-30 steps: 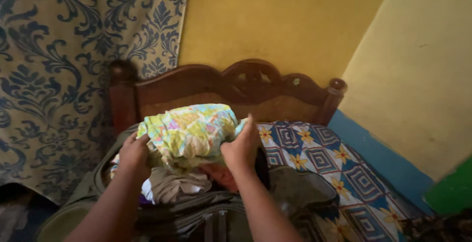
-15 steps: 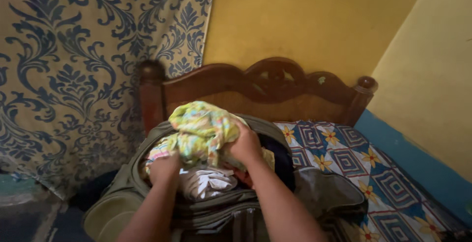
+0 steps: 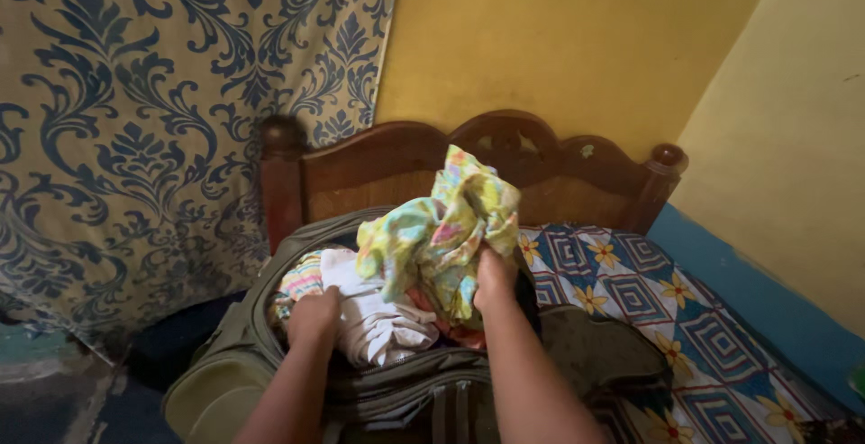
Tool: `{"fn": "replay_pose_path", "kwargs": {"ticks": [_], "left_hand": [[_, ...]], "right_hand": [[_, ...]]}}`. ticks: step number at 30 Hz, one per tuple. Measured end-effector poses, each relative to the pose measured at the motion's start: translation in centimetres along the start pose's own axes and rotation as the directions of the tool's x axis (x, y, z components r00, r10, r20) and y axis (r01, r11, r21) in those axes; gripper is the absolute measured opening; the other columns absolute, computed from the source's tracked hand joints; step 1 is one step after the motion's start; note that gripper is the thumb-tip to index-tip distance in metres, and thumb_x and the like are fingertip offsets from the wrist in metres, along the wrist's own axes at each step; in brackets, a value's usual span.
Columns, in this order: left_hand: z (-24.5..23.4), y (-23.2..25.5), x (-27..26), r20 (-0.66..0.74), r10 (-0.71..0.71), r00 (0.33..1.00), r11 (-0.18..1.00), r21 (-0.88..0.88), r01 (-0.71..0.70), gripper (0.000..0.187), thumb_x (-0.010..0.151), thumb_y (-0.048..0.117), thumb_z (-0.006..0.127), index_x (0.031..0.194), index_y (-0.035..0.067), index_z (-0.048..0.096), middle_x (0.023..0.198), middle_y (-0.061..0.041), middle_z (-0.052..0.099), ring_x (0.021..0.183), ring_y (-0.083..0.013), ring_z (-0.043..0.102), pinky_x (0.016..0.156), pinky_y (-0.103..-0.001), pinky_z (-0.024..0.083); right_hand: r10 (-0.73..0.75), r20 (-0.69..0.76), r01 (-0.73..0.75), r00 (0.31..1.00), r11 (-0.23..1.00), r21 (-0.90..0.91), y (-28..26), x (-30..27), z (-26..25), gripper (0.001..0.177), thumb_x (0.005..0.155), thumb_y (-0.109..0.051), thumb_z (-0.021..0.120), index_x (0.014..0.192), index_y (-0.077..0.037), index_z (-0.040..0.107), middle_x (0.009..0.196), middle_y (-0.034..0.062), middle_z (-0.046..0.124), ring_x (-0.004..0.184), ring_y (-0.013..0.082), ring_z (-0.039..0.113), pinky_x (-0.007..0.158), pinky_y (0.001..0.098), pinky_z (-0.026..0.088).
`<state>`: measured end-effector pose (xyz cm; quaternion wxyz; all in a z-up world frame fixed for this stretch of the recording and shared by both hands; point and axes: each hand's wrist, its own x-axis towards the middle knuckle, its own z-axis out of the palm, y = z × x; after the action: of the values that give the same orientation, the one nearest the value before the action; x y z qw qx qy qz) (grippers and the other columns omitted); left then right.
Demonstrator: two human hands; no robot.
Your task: The person places folded clothes into an open green backpack resting on a bed. They add a white cloth, a pink garment, and a yellow patterned cloth, then close and zip the backpack.
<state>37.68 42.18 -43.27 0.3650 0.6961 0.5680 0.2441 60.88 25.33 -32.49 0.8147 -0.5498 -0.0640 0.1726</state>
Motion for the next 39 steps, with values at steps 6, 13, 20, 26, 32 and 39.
{"fn": "replay_pose_path", "kwargs": {"ticks": [6,13,20,26,32,39], "left_hand": [[-6.6,6.5,-9.1,0.031,-0.056,0.998,0.997,0.054,0.055,0.09,0.072,0.047,0.081,0.144,0.007,0.045,0.13,-0.023,0.067,0.12,-0.0384,0.066,0.1,-0.047,0.053],[-12.3,7.6,-10.3,0.276,-0.002,0.961,0.852,0.503,-0.143,0.062,0.078,0.047,0.076,0.13,0.014,0.072,0.136,-0.009,0.069,0.126,-0.029,0.067,0.104,-0.041,0.054],[-13.5,9.9,-6.3,0.295,0.042,0.955,0.805,0.556,-0.207,0.059,0.075,0.047,0.083,0.125,0.017,0.076,0.133,-0.009,0.071,0.122,-0.0278,0.069,0.1,-0.039,0.056],[-7.6,14.2,-4.6,0.003,0.482,0.876,0.825,0.336,-0.455,0.042,0.097,0.029,0.056,0.136,0.018,0.065,0.144,-0.008,0.064,0.137,-0.0325,0.057,0.108,-0.047,0.053],[-3.6,15.9,-4.0,0.235,0.717,0.656,0.573,0.336,-0.747,0.06,0.084,0.042,0.049,0.14,0.025,0.062,0.148,-0.012,0.052,0.135,-0.0453,0.044,0.099,-0.085,0.02],[-3.4,20.5,-6.5,0.557,0.321,0.766,0.634,0.475,-0.611,0.062,0.087,0.063,0.049,0.116,0.015,0.077,0.126,-0.014,0.069,0.123,-0.0363,0.063,0.111,-0.081,0.022]], "right_hand": [[-0.246,0.035,0.24,0.969,0.963,0.119,1.2,1.1,-0.3,0.053,0.085,-0.016,0.076,0.135,-0.008,0.061,0.13,0.008,0.068,0.107,0.0207,0.068,0.089,0.0384,0.055],[-0.758,-0.02,0.593,0.652,0.527,-0.609,-1.5,-0.5,0.8,0.041,0.077,-0.011,0.081,0.117,-0.005,0.074,0.1,0.0183,0.077,0.093,0.0335,0.071,0.083,0.0432,0.055],[-0.385,0.847,0.774,0.365,-0.381,-0.507,3.2,-4.8,2.9,0.068,0.068,-0.015,0.086,0.134,-0.027,0.071,0.139,0.0077,0.065,0.126,0.0284,0.055,0.1,0.0478,0.053],[0.035,0.633,0.612,0.773,0.224,-0.759,0.5,-1.8,3.9,0.107,0.068,-0.035,0.083,0.164,-0.023,0.036,0.123,0.0145,0.078,0.108,0.0301,0.076,0.094,0.041,0.059],[0.34,0.462,0.144,0.819,0.657,-0.74,-2.2,5.7,3.6,0.056,0.093,-0.054,0.055,0.129,-0.019,0.078,0.1,0.0269,0.077,0.068,0.0345,0.062,0.064,0.0448,0.044],[-0.339,0.79,0.753,0.511,-0.267,-0.601,0.7,6.2,5.6,0.03,0.073,-0.01,0.066,0.098,-0.021,0.081,0.104,0.0106,0.071,0.102,0.0361,0.063,0.086,0.0499,0.051]]}}
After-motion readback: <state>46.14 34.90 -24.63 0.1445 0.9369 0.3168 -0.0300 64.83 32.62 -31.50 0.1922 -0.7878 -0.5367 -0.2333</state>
